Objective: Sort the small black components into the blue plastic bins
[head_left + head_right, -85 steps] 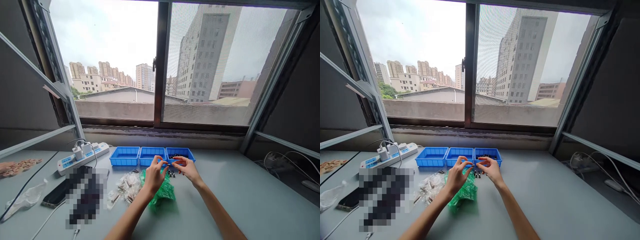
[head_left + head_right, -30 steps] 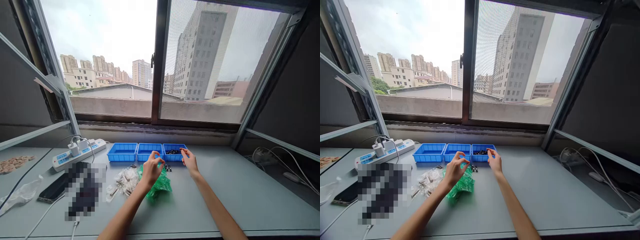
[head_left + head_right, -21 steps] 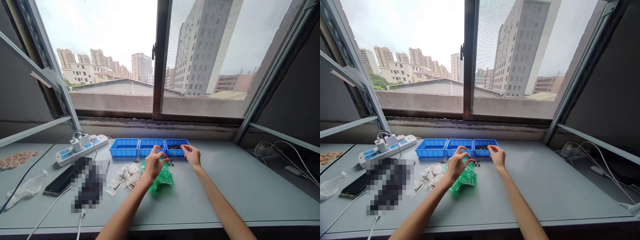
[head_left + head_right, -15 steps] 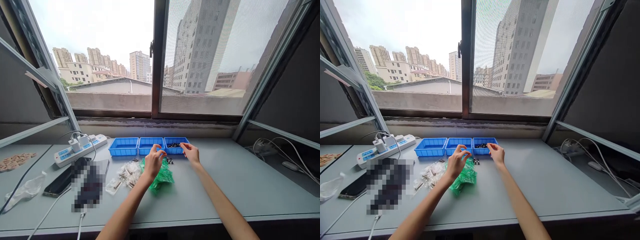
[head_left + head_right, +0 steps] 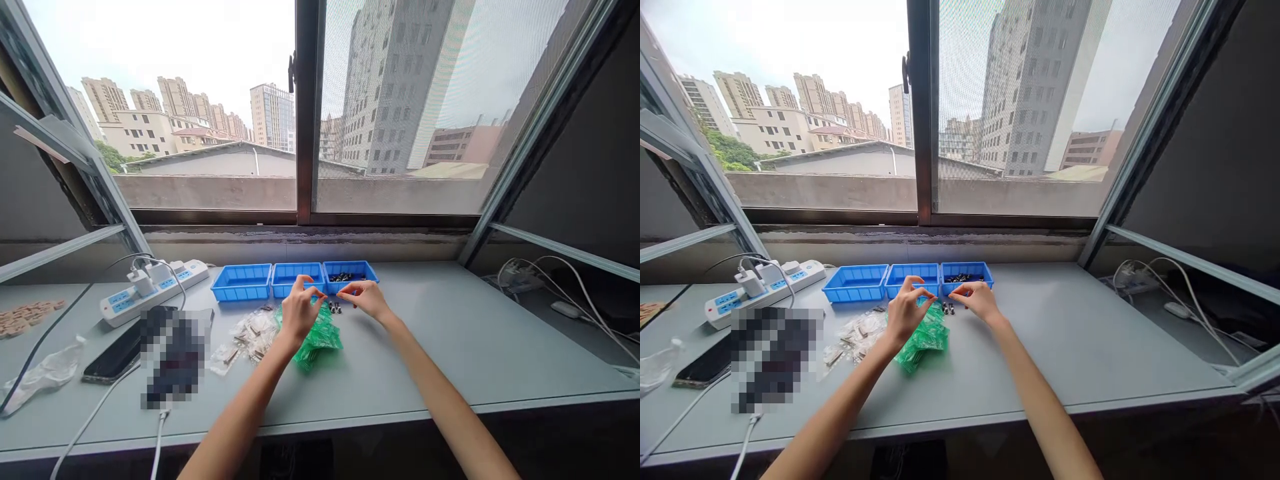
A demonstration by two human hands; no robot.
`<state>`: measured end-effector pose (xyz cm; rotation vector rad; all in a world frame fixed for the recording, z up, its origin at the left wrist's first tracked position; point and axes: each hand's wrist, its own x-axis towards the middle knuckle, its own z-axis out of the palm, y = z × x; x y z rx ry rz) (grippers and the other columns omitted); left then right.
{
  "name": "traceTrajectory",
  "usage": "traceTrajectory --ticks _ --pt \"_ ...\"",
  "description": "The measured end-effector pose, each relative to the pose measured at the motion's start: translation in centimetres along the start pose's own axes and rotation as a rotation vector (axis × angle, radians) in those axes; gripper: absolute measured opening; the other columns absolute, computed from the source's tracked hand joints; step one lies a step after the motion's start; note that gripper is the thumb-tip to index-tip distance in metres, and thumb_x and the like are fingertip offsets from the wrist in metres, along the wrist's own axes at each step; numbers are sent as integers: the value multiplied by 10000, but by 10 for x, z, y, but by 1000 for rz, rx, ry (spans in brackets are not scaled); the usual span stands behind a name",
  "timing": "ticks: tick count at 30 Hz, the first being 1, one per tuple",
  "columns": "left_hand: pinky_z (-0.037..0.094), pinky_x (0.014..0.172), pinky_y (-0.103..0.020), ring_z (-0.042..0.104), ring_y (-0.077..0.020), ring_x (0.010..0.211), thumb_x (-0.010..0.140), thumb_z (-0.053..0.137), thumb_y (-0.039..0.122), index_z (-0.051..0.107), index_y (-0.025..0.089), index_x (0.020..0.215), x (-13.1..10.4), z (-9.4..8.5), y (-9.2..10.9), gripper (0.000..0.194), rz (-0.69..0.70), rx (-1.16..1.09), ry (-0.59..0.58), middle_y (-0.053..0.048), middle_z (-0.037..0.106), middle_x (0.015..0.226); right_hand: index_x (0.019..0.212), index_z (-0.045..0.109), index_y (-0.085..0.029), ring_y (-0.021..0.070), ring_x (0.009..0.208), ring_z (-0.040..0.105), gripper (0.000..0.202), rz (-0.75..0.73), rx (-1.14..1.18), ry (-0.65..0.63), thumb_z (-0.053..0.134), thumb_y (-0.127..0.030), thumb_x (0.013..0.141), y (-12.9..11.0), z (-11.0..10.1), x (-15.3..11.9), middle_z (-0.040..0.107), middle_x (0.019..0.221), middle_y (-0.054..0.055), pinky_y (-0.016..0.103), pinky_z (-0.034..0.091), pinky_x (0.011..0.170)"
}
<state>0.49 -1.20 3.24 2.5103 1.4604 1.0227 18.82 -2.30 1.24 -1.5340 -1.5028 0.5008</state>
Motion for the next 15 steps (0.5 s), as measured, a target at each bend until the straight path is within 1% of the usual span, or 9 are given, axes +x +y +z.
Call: traceTrajectory --ticks 4,7,9,11,15 --pt "404 520 -193 583 -136 818 828 562 364 689 213 729 0 -1 1 221 -8 -3 -12 -32 531 1102 588 710 -250 130 457 520 154 6 -127 -71 691 -390 651 -5 -1 -3 645 539 -10 262 349 511" --pt "394 510 -186 579 -134 823 839 549 363 689 225 750 0 -1 2 216 1 0 -23 -25 533 1102 619 716 -252 137 475 519 169 -13 -176 -90 661 -397 686 -4 0 -3 637 537 -6 259 322 505" --pt "388 510 -181 581 -129 820 850 539 329 692 235 783 1 -1 3 191 1 5 -30 -19 540 1092 650 721 -254 125 475 502 153 -51 -186 -107 638 -366 711 -2 2 -3 664 616 -4 258 319 512" --pt "379 506 -177 584 -125 822 861 528 292 691 243 819 1 -1 3 176 -6 16 -37 -14 547 1089 678 725 -259 105 472 484 128 -93 -177 -130 621 -317 726 0 4 -3 688 737 -7 255 331 527" --pt "358 492 -176 586 -127 846 858 535 271 686 250 863 0 -2 3 153 -22 29 -55 -10 551 1101 717 728 -269 80 479 474 103 -148 -157 -166 625 -261 720 3 8 -3 685 897 -17 248 356 555"
